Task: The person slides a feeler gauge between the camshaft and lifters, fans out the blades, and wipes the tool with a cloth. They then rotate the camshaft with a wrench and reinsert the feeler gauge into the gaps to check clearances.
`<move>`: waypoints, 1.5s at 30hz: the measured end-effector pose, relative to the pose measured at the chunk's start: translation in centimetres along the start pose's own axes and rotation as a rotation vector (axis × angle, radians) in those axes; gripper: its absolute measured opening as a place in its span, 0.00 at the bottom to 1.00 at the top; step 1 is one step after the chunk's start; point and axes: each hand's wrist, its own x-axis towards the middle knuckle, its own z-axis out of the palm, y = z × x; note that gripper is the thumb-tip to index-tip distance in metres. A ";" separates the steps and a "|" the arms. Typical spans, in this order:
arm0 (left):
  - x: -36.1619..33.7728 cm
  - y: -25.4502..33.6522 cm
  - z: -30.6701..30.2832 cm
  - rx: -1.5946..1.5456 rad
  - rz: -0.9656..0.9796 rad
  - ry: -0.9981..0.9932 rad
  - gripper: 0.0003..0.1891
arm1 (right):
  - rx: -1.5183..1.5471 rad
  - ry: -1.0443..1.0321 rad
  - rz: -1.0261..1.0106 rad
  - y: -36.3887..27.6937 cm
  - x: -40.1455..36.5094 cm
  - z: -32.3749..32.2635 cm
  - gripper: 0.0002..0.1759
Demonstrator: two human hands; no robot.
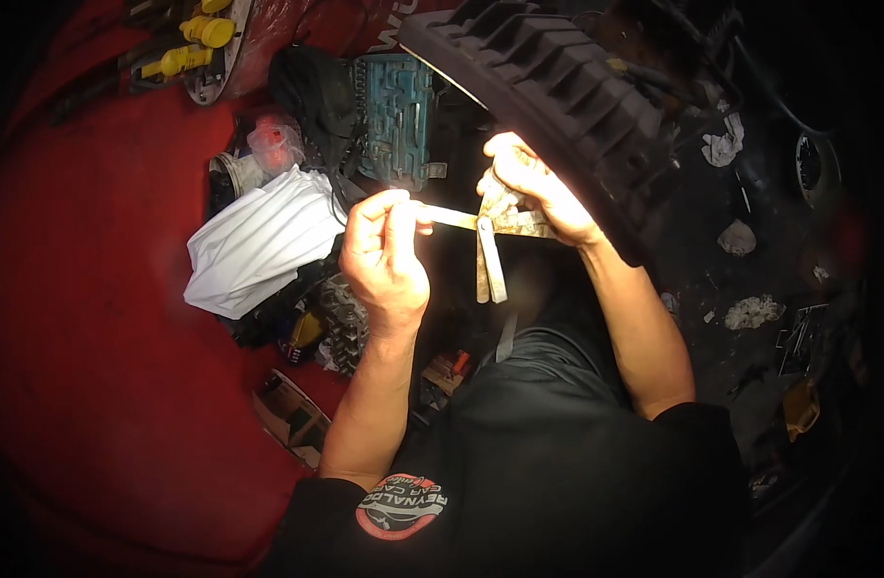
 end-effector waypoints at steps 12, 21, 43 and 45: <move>1.0 -1.1 1.1 0.066 0.036 -0.047 0.05 | 0.009 0.182 0.020 0.8 -1.8 -2.8 0.10; 1.6 -1.3 1.2 0.008 -0.075 -0.066 0.07 | -0.074 0.410 0.000 2.6 0.2 0.9 0.07; -0.9 -1.8 -6.6 -0.252 -0.524 0.023 0.07 | -0.693 -0.066 0.221 6.7 2.4 8.2 0.17; -1.9 -2.5 -7.3 -0.282 -0.514 0.083 0.04 | -0.710 -0.091 0.272 7.5 2.3 9.1 0.17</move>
